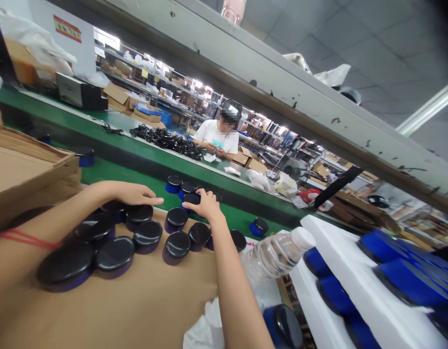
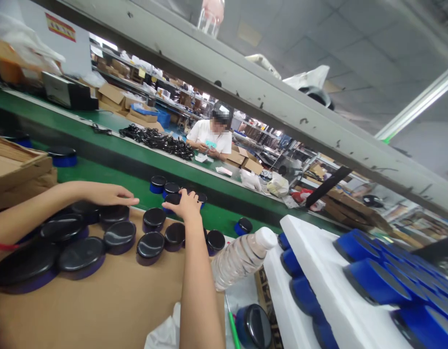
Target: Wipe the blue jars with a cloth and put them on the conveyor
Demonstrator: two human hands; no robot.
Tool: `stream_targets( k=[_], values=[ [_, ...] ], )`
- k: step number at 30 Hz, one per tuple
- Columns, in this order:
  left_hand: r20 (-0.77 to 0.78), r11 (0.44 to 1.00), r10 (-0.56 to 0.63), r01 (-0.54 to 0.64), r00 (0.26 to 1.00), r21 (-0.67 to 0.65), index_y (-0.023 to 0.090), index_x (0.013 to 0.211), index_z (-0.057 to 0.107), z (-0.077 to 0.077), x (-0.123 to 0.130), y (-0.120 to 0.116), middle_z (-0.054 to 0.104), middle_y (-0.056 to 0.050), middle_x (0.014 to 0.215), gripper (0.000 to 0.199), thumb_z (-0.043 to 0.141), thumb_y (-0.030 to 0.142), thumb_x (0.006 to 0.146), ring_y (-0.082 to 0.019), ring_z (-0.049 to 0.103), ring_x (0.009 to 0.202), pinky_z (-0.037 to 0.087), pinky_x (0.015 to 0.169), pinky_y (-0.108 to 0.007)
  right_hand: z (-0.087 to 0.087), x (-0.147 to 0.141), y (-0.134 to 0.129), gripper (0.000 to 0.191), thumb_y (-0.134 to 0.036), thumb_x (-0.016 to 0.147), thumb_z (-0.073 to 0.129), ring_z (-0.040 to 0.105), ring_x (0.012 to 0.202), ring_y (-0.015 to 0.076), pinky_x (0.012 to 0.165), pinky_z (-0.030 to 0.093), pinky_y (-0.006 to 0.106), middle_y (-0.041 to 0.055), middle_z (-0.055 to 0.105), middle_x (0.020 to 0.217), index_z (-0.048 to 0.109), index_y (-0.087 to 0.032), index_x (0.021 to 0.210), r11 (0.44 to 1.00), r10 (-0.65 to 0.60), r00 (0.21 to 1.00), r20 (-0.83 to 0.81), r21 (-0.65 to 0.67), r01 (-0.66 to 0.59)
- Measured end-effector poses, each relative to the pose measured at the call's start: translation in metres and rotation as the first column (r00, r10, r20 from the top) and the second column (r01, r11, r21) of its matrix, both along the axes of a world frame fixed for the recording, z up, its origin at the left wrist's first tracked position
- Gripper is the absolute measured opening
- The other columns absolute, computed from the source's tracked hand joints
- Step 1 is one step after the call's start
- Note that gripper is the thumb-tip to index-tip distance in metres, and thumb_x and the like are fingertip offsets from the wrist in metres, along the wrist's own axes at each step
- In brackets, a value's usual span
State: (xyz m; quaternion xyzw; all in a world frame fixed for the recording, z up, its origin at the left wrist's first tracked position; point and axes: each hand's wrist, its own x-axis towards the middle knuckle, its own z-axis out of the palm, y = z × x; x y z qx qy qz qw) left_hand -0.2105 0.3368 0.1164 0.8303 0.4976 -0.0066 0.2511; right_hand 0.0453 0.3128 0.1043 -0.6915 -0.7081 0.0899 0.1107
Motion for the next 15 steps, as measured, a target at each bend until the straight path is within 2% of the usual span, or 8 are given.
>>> stream_targets(
  k=[3,7,9,12,15],
  values=[
    [-0.036,0.999,0.029,-0.030,0.999,-0.038,0.015,0.110,0.071,-0.005,0.004,-0.008,0.075,-0.007,0.111,0.041,0.060,0.054,0.102,-0.025,0.072,0.106,0.057,0.102,-0.049,-0.014,-0.002,0.009,0.053,-0.049,0.097,0.070,0.052,0.142,0.0350,0.117,0.043,0.063,0.0124,0.055,0.153,0.059,-0.021,0.142,0.999,0.032,0.996,0.079,-0.013,-0.031],
    [-0.005,0.997,0.069,-0.069,0.998,0.041,0.016,0.121,0.067,-0.012,0.014,-0.016,0.072,-0.010,0.123,0.042,0.062,0.052,0.101,-0.026,0.069,0.116,0.054,0.107,-0.052,-0.023,-0.006,0.011,0.052,-0.047,0.099,0.068,0.056,0.138,0.0335,0.113,0.048,0.060,0.0128,0.053,0.155,0.058,-0.022,0.143,0.999,0.033,0.992,0.122,0.009,-0.034],
    [0.019,0.994,0.083,-0.084,0.996,0.075,0.016,0.122,0.067,-0.015,0.020,-0.019,0.071,-0.011,0.125,0.042,0.063,0.052,0.100,-0.027,0.068,0.118,0.054,0.108,-0.053,-0.022,-0.007,0.010,0.051,-0.048,0.100,0.068,0.060,0.132,0.0317,0.110,0.052,0.058,0.0127,0.057,0.150,0.058,-0.021,0.142,0.998,0.056,0.991,0.120,0.022,-0.059],
    [0.076,0.972,0.158,-0.169,0.985,0.163,0.016,0.122,0.067,-0.017,0.028,-0.020,0.071,-0.011,0.126,0.041,0.063,0.051,0.101,-0.028,0.068,0.119,0.053,0.109,-0.055,-0.014,-0.011,0.009,0.050,-0.050,0.099,0.068,0.064,0.127,0.0299,0.108,0.053,0.056,0.0117,0.064,0.139,0.060,-0.020,0.139,0.989,0.136,0.987,0.083,0.050,-0.140],
    [0.211,0.931,0.186,-0.241,0.960,0.274,0.017,0.127,0.065,-0.015,0.035,-0.019,0.069,-0.011,0.130,0.037,0.062,0.044,0.103,-0.029,0.066,0.124,0.052,0.110,-0.056,-0.007,-0.019,0.006,0.044,-0.050,0.099,0.068,0.069,0.118,0.0269,0.104,0.056,0.053,0.0096,0.071,0.128,0.065,-0.019,0.131,0.966,0.248,0.969,-0.003,0.080,-0.247]
  ],
)
